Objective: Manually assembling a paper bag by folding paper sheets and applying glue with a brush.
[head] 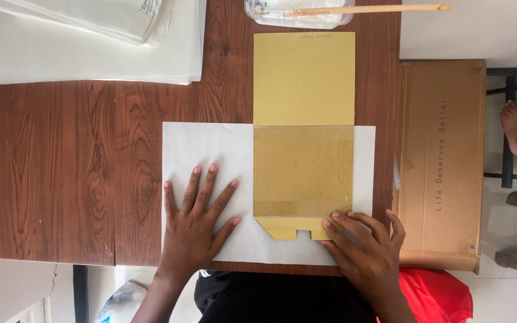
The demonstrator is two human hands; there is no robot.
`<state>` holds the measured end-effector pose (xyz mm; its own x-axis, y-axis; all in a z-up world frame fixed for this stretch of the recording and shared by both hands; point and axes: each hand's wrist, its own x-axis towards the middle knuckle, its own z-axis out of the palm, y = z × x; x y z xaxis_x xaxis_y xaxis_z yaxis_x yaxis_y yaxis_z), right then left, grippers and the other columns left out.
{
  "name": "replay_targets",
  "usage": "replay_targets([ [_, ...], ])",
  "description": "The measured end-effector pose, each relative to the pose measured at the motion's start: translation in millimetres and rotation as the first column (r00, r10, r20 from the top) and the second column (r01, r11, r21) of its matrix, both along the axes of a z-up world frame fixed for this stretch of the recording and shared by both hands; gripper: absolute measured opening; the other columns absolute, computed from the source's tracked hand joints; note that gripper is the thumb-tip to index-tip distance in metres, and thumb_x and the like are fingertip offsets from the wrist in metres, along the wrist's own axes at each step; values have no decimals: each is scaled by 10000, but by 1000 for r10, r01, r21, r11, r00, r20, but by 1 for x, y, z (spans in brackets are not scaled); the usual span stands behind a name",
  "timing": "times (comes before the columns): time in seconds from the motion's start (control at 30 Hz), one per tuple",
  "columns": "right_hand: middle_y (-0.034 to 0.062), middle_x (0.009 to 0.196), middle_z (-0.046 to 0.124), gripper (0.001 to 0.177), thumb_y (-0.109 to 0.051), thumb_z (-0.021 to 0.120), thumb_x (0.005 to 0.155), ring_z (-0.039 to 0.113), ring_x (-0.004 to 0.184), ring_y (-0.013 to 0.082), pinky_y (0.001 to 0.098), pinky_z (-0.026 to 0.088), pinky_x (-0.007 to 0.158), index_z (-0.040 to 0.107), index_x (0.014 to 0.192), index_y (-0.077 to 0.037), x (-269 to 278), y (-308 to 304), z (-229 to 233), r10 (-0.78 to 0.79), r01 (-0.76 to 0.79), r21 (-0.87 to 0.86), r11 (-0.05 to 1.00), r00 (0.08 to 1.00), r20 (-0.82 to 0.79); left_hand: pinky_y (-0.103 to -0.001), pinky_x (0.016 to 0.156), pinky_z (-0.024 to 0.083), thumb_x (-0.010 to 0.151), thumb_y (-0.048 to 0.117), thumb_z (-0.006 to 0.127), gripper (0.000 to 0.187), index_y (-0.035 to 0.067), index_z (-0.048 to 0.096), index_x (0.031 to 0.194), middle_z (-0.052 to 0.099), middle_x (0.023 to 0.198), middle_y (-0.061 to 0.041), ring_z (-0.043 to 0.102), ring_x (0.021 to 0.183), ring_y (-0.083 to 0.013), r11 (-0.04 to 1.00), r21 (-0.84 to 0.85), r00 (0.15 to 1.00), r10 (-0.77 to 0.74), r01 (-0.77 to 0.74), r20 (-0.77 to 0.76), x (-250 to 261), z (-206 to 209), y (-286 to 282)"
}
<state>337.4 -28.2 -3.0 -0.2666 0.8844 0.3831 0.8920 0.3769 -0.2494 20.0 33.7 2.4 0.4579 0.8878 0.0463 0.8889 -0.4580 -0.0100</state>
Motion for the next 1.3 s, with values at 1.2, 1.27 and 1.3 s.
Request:
replay_targets([
  [1.2, -38, 1134, 730, 109, -246, 790, 920, 648, 1015, 220, 614, 225, 1197, 784, 1029, -232, -2, -2, 2, 18, -18, 15, 1000, 999, 26, -483, 985, 464, 973, 505, 653, 598, 111, 605, 1420, 600, 1480, -113, 615, 1183, -294, 865, 169, 868, 422, -472, 261, -29, 7, -33],
  [1.27, -30, 1126, 735, 74, -244, 797, 929, 640, 1009, 224, 611, 231, 1196, 796, 998, -219, -2, 0, 1, 24, -25, 14, 1000, 1000, 18, -512, 960, 483, 978, 480, 659, 608, 68, 589, 1420, 605, 1375, -157, 605, 1145, -346, 814, 139, 814, 518, -564, 264, -29, 18, -51],
  [1.3, -22, 1117, 740, 48, -243, 804, 937, 633, 1004, 227, 609, 237, 1195, 808, 967, -206, -2, 0, 0, 17, -17, 23, 1000, 1000, 18, -542, 935, 501, 984, 455, 665, 618, 26, 574, 1420, 609, 1271, -201, 595, 1107, -398, 760, 115, 756, 594, -639, 274, -28, 23, -61],
])
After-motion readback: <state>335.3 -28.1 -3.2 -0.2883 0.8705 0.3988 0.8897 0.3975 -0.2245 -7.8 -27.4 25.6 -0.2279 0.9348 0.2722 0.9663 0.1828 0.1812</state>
